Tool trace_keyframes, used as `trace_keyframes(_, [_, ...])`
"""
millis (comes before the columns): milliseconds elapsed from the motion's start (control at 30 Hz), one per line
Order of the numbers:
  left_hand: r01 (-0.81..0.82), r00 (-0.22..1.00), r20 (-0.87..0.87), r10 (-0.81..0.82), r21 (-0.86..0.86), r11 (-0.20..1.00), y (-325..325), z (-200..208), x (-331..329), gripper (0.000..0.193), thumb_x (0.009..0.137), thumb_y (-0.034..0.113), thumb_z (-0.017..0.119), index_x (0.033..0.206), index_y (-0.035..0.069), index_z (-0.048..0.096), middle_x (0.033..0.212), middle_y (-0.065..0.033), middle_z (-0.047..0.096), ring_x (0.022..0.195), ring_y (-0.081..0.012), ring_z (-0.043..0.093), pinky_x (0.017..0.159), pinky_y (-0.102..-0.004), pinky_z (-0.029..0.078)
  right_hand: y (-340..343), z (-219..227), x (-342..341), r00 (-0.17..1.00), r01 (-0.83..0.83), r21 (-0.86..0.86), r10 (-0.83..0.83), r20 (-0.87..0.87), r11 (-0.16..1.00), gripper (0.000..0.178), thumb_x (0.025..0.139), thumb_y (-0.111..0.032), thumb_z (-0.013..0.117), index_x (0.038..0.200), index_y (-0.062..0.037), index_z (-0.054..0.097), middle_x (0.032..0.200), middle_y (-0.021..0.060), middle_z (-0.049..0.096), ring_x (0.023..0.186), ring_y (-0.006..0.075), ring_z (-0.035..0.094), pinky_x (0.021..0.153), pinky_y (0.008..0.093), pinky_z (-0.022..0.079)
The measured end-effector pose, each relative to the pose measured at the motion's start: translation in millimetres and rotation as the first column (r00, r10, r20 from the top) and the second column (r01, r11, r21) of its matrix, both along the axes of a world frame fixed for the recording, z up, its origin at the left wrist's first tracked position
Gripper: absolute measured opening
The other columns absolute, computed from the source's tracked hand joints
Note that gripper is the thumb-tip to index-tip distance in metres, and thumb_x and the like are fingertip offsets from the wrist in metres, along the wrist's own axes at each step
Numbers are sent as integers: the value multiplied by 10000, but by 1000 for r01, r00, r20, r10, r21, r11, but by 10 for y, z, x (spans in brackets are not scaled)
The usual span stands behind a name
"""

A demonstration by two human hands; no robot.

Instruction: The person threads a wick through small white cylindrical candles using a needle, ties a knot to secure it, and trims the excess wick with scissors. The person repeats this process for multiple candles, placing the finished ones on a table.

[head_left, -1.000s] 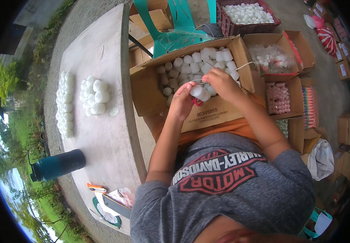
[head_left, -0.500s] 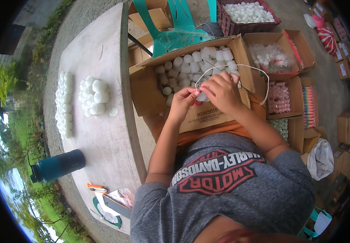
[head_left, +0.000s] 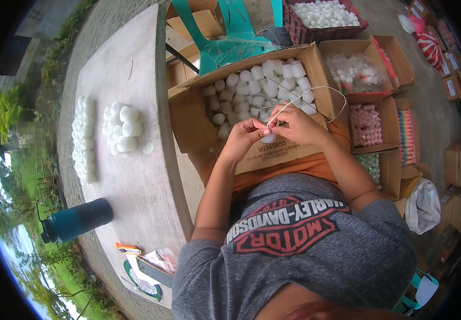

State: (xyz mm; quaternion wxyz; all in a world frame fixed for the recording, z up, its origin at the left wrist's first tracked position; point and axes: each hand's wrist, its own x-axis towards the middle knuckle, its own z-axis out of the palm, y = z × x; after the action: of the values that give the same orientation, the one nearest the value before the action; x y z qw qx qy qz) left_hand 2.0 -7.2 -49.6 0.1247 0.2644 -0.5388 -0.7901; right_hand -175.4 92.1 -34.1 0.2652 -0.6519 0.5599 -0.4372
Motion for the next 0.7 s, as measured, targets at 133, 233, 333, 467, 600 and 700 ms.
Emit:
trace_keyframes(133, [-104, 994, 41, 106, -39, 994, 61, 126, -73, 98, 831, 101, 681, 869, 39, 615, 851, -24, 639, 792, -76, 562, 743, -223, 440, 10, -5, 109, 992, 101, 81, -107, 71, 992, 128, 715, -70, 674, 765, -29, 564, 851, 84, 584, 867, 262, 538, 764, 360, 441])
trace_keyframes(233, [-275, 961, -14, 275, -53, 960, 122, 145, -156, 117, 836, 70, 670, 902, 6, 599, 858, -60, 643, 767, -81, 570, 692, -210, 458, -5, -96, 262, 917, 368, -241, -394, -65, 898, 165, 681, -48, 669, 763, -36, 527, 834, 89, 565, 817, 278, 530, 717, 367, 440])
trace_keyframes(333, [-382, 920, -132, 368, -110, 917, 191, 98, -205, 105, 832, 30, 660, 911, -14, 606, 874, -81, 650, 762, -92, 585, 663, -209, 478, -4, -189, 344, 882, 428, -290, -466, -73, 856, 200, 679, -83, 677, 793, -68, 514, 839, 66, 555, 819, 279, 523, 739, 378, 431])
trace_keyframes(467, [-371, 921, -115, 373, -555, 744, 252, 59, -192, 61, 825, 10, 658, 868, -11, 619, 883, -67, 653, 686, -84, 576, 591, -219, 489, 2, -160, 334, 851, 419, -360, -499, -164, 834, 220, 677, -59, 671, 822, -75, 505, 859, 60, 545, 817, 270, 516, 736, 374, 428])
trace_keyframes(600, [-308, 926, -99, 364, -754, 580, 183, 40, -172, 90, 809, -19, 654, 899, -14, 645, 913, -101, 666, 689, -108, 608, 620, -226, 501, -16, -115, 320, 842, 385, -392, -492, -222, 836, 234, 684, -46, 668, 843, -75, 499, 887, 66, 541, 823, 269, 514, 737, 374, 428])
trace_keyframes(700, [-285, 926, -125, 358, -851, 441, 202, 120, -187, 124, 804, 1, 657, 928, -3, 659, 930, -128, 667, 719, -152, 639, 664, -247, 509, -28, -114, 303, 832, 354, -403, -481, -276, 844, 245, 694, -41, 666, 865, -67, 494, 901, 75, 538, 828, 272, 515, 742, 376, 430])
